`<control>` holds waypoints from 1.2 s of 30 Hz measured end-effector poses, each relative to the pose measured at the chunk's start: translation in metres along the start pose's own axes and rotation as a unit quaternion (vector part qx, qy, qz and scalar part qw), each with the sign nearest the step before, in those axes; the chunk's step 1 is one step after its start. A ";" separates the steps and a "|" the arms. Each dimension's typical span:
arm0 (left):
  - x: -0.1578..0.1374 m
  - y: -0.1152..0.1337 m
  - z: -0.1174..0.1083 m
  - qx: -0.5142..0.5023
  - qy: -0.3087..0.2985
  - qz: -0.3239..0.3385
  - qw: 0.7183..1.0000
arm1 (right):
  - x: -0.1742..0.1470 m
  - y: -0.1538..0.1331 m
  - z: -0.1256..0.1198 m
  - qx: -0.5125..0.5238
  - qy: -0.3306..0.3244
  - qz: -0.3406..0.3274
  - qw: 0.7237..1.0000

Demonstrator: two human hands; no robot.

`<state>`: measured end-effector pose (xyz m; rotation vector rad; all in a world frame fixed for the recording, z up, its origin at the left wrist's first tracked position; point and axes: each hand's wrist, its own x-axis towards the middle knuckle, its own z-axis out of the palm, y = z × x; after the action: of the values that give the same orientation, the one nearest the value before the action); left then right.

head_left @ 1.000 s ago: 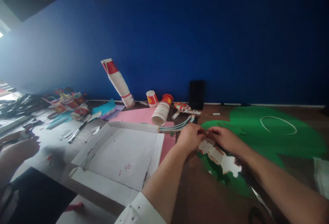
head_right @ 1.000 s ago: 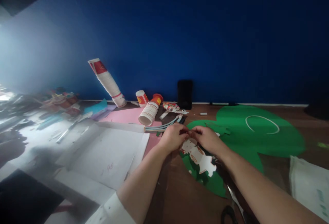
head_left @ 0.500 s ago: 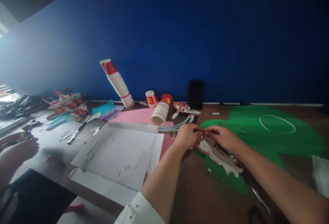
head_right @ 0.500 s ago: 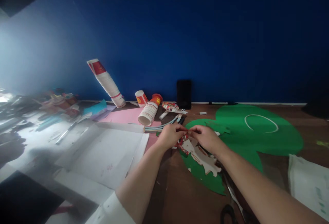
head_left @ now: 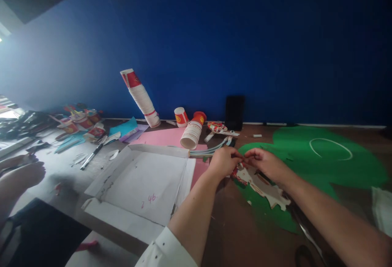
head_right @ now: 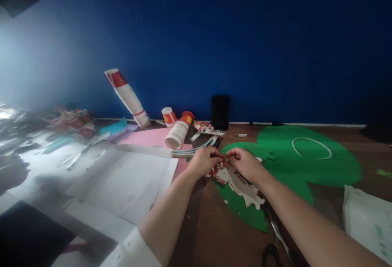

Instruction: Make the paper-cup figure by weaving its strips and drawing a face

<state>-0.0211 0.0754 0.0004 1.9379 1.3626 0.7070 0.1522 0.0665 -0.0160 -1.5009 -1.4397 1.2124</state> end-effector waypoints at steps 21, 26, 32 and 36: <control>0.001 0.001 -0.002 -0.032 -0.023 -0.025 0.999 | -0.001 0.002 -0.001 0.019 -0.010 0.001 1.000; 0.001 0.001 -0.002 -0.070 0.010 -0.054 0.996 | 0.001 0.004 -0.004 0.016 0.017 -0.004 1.000; 0.001 -0.002 0.008 -0.108 -0.023 -0.019 0.994 | 0.003 0.004 -0.004 0.019 0.050 -0.008 0.999; -0.001 -0.001 0.011 -0.050 0.017 0.013 0.999 | 0.004 0.004 -0.002 0.020 0.055 -0.012 0.998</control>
<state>-0.0135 0.0719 -0.0076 1.8765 1.2996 0.8084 0.1552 0.0699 -0.0201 -1.4970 -1.3496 1.1199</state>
